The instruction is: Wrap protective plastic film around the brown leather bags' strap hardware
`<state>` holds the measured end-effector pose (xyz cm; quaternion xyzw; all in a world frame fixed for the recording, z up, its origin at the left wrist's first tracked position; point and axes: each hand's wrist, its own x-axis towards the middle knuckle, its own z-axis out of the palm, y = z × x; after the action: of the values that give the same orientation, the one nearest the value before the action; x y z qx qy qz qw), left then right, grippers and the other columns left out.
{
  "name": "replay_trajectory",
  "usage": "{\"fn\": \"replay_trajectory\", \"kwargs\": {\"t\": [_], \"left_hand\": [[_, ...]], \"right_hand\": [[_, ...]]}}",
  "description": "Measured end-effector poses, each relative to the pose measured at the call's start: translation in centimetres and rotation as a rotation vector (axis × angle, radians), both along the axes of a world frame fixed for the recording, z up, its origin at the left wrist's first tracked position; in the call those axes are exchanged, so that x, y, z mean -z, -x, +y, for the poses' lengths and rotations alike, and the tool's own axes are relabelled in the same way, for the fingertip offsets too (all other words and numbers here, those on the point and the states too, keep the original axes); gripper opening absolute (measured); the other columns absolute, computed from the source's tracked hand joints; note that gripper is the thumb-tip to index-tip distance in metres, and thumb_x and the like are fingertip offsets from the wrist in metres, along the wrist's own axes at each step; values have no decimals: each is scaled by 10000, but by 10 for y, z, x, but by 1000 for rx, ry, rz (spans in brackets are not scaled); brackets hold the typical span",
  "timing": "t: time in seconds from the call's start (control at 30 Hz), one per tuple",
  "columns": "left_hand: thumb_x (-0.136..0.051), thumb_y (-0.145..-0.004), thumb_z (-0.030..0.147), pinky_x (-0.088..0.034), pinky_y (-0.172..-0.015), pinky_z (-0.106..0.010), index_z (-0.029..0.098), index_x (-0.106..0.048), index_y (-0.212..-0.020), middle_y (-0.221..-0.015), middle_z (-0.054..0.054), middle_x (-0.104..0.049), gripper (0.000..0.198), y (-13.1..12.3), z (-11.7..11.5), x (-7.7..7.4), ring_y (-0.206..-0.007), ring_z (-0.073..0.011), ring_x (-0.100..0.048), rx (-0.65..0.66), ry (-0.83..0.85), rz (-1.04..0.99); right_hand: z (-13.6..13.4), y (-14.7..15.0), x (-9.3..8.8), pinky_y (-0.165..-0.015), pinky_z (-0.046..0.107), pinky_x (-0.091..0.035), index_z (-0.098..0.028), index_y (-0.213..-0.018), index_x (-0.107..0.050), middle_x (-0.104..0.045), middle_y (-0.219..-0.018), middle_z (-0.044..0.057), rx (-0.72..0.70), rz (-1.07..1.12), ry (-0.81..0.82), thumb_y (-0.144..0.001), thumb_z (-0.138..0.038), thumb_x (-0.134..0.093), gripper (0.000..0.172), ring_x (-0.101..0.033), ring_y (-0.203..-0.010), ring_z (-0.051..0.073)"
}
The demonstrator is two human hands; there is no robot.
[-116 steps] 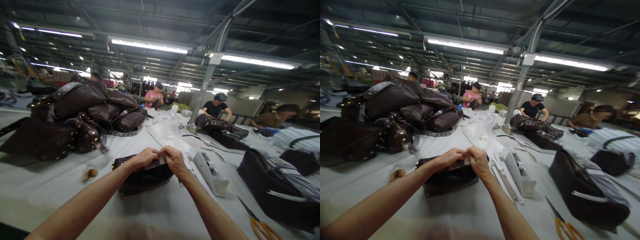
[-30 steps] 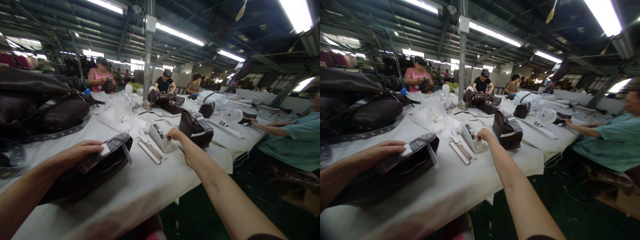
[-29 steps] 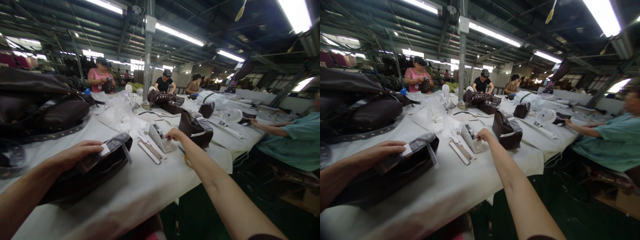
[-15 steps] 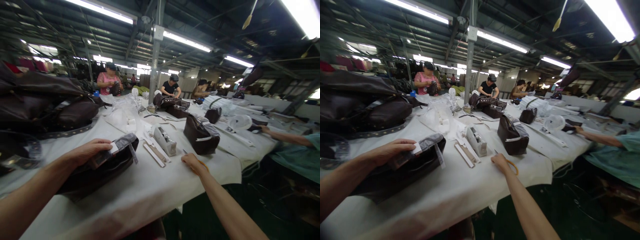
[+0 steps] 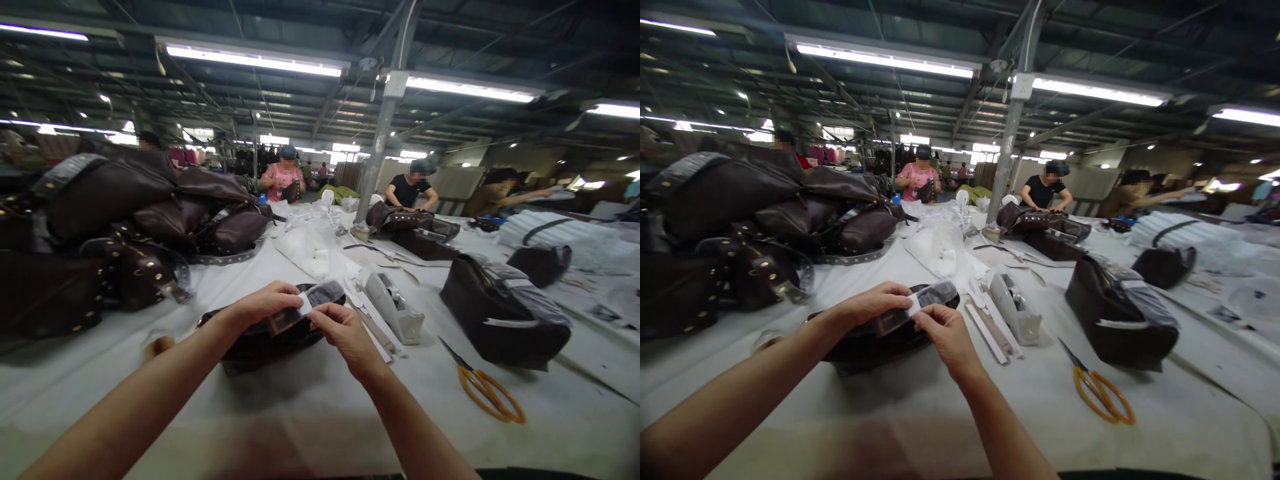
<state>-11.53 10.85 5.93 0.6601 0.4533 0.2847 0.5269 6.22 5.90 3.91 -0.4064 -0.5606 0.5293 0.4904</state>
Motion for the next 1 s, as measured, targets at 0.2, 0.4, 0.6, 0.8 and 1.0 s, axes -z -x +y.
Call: {"fn": "replay_trajectory", "kwargs": {"t": [0.2,0.4,0.6,0.8,1.0], "left_hand": [[-630,-660,376,-339,-540,-234,132,-675,-753,-596,28,-562,265,2,1,1,-576,-122,-476,-4,-42,18],[-615,-659,365,-339,-541,-239,128,-674,-751,-588,27,-558,260,2,2,3,-572,-127,-478,4,-41,9],[-592,-699,355,-346,-554,-236,139,-679,-753,-613,28,-564,239,5,6,10,-587,-127,-478,50,-101,10],[-599,-688,374,-354,-549,-236,143,-662,-736,-595,30,-548,245,3,5,12,-571,-128,-475,25,-132,34],[-642,-653,419,-351,-542,-237,139,-630,-691,-586,26,-545,283,0,3,10,-560,-122,-469,-7,-125,15]], "right_hand": [[7,8,21,-489,251,-276,-197,-615,-665,-563,-568,-24,138,-37,-58,-670,-445,-709,258,-394,-512,103],[10,15,25,-415,248,-247,-191,-520,-614,-557,-497,-10,231,-51,12,-626,-469,-719,317,-380,-439,97],[10,20,26,-387,217,-141,-177,-487,-558,-450,-408,-49,219,84,187,-559,-458,-739,342,-270,-372,48],[11,17,22,-367,177,-139,-165,-550,-564,-535,-498,-26,169,108,306,-517,-428,-767,334,-327,-385,39],[11,22,24,-369,183,-162,-160,-526,-553,-527,-482,-29,200,105,269,-542,-429,-765,343,-324,-382,34]]}}
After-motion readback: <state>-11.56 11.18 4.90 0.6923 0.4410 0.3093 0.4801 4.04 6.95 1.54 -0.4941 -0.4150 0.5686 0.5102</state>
